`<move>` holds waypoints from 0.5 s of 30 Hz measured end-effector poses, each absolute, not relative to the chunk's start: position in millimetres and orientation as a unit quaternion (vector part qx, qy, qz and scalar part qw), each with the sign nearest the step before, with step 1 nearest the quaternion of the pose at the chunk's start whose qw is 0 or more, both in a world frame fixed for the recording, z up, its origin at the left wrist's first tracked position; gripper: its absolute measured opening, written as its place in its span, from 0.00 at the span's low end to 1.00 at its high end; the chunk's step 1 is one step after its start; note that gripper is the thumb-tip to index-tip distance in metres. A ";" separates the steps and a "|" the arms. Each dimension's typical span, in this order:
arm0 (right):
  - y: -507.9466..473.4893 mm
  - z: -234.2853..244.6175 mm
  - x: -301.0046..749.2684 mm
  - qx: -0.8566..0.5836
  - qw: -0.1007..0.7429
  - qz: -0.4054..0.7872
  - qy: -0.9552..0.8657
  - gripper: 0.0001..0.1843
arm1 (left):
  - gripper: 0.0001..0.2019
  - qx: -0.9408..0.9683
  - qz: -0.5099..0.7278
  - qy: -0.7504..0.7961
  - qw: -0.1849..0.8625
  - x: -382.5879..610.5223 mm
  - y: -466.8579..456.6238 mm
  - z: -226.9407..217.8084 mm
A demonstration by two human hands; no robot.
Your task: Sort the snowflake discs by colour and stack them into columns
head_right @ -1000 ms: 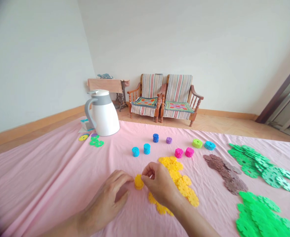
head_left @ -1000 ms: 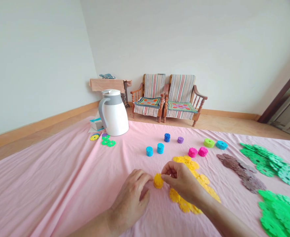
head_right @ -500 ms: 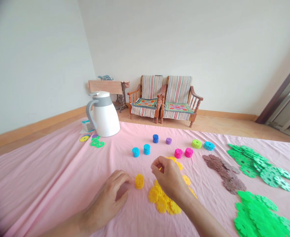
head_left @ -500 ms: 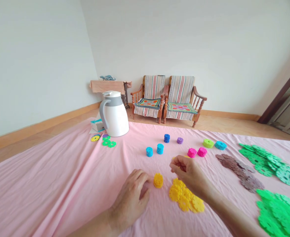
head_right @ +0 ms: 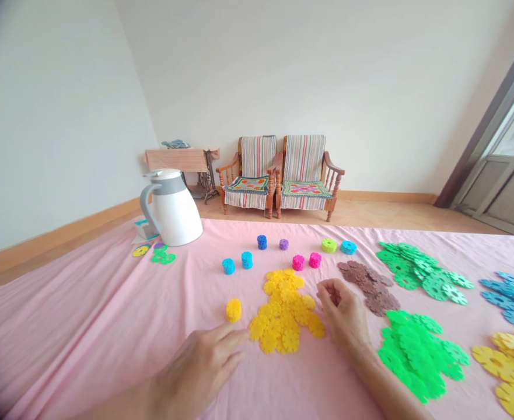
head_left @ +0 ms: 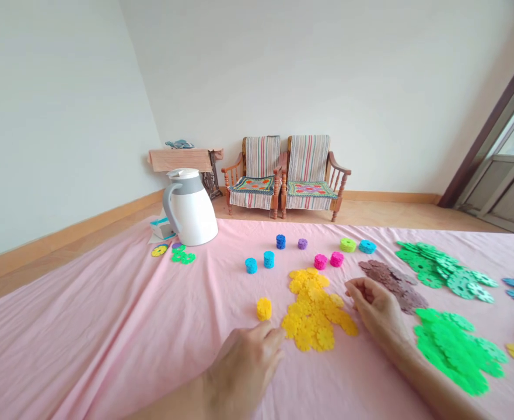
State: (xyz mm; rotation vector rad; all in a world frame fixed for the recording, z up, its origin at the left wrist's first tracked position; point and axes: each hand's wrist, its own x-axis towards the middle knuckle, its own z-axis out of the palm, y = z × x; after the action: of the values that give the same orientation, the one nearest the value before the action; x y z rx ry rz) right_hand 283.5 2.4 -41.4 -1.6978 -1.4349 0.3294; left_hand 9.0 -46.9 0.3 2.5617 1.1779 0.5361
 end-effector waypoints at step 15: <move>-2.0 -30.6 272.6 -0.659 0.405 0.163 -0.612 0.11 | 0.08 0.883 0.090 0.453 0.086 35.8 -31.8 2.7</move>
State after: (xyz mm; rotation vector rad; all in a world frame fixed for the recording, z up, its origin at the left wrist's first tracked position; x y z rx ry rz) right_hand 272.6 -2.0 -30.6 -1.6632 -1.5446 0.4117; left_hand 35.8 -31.8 2.7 2.6304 1.3493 0.2689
